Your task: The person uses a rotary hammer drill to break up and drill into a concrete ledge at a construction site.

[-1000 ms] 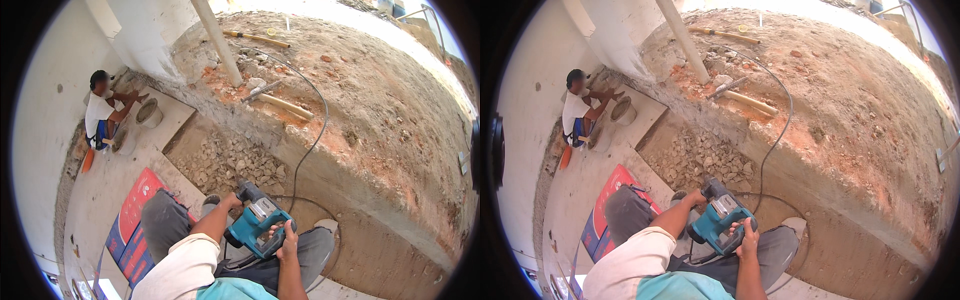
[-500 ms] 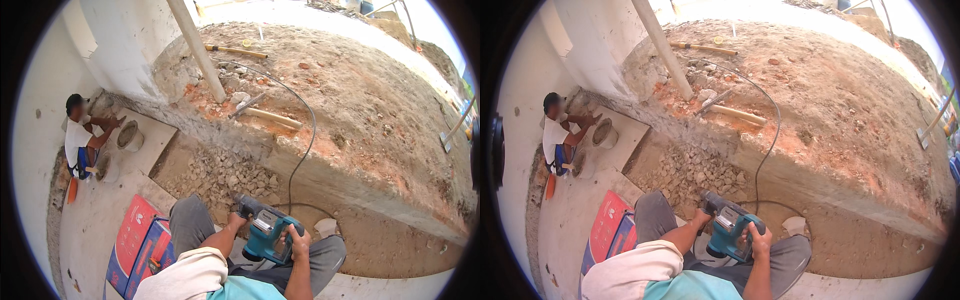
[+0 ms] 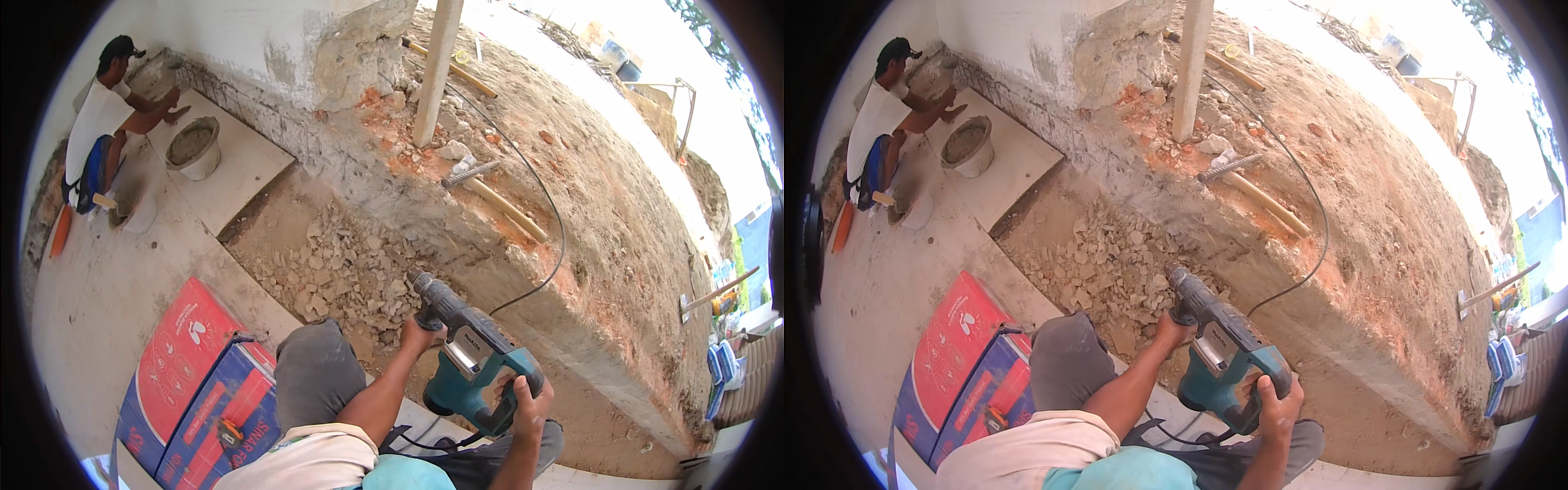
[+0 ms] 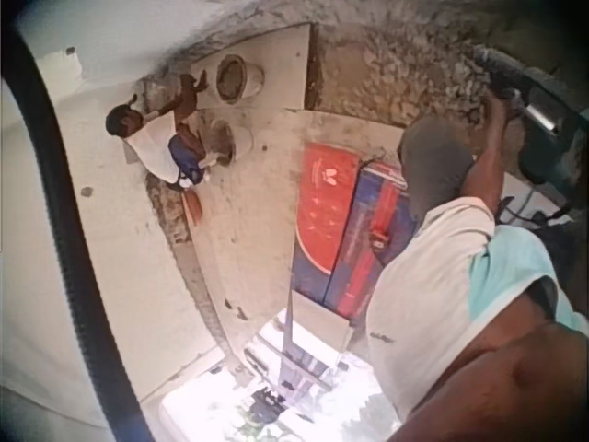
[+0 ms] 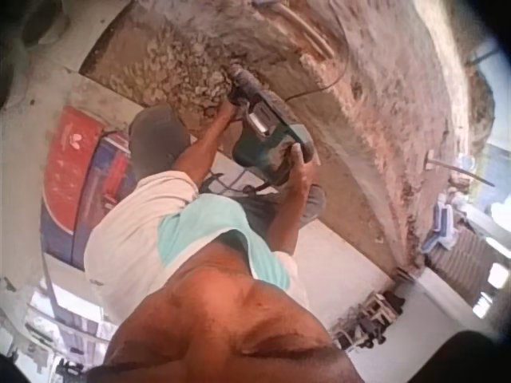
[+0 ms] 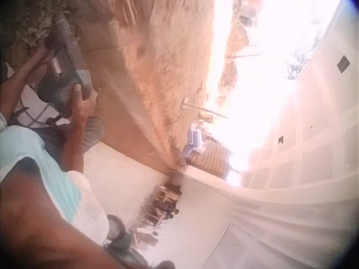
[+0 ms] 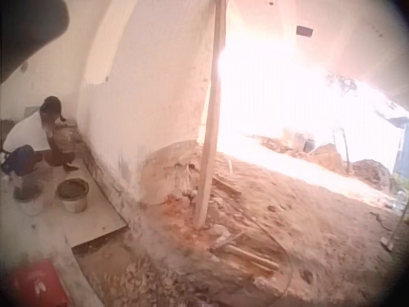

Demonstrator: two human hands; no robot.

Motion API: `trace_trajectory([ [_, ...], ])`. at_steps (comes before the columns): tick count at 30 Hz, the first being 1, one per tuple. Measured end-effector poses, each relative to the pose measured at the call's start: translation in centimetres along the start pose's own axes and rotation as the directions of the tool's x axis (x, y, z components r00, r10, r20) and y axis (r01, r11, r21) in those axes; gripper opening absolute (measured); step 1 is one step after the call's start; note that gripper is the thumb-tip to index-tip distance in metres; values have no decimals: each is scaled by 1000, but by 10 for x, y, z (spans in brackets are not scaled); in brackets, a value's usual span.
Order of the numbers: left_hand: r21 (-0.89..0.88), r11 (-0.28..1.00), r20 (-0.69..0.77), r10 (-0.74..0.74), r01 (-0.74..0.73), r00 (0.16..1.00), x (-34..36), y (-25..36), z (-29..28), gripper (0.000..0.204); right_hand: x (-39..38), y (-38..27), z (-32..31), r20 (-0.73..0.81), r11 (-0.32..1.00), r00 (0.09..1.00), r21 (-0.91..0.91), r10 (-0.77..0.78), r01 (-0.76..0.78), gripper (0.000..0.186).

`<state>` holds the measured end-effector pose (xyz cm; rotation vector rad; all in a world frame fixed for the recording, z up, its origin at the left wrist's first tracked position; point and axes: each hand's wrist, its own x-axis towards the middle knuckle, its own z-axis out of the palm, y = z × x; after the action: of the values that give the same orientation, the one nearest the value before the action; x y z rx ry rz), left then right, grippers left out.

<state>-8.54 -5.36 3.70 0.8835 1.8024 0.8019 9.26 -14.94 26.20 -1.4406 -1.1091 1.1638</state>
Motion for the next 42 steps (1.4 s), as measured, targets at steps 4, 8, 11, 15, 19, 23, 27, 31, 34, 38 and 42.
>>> trace_trajectory([
  [4,-350,931,-5,108,-103,994,29,19,-3,43,4,-56,53,16,987,996,-136,-84,86,44],
  [8,-550,820,-50,155,-157,987,46,38,-10,29,2,-74,93,27,961,991,-242,-128,131,40],
  [11,-778,625,-1,111,-70,994,57,37,-12,20,6,-76,119,68,898,978,-387,-197,208,38],
  [15,-955,273,148,98,116,984,56,35,-34,15,-2,-82,154,111,777,970,-582,-217,241,39],
  [19,-968,89,245,101,236,964,59,32,-39,15,-8,-107,187,221,643,963,-717,-157,270,40],
  [23,-963,46,270,95,267,958,67,39,-37,16,-1,-129,208,204,676,976,-709,-77,202,37],
  [27,-957,40,288,84,286,954,70,43,-38,17,6,-138,220,238,663,967,-711,-86,234,36],
  [31,-954,47,299,75,296,951,74,47,-40,19,23,-146,225,276,588,954,-755,-115,289,39],
  [34,-951,48,307,80,304,948,77,53,-38,20,28,-149,228,274,622,954,-728,-122,288,40],
  [38,-951,46,307,56,305,950,85,51,-34,21,28,-142,231,305,603,947,-738,-104,304,39],
  [42,-950,57,311,45,309,949,94,54,-31,22,33,-145,233,285,618,955,-736,-86,276,38],
])
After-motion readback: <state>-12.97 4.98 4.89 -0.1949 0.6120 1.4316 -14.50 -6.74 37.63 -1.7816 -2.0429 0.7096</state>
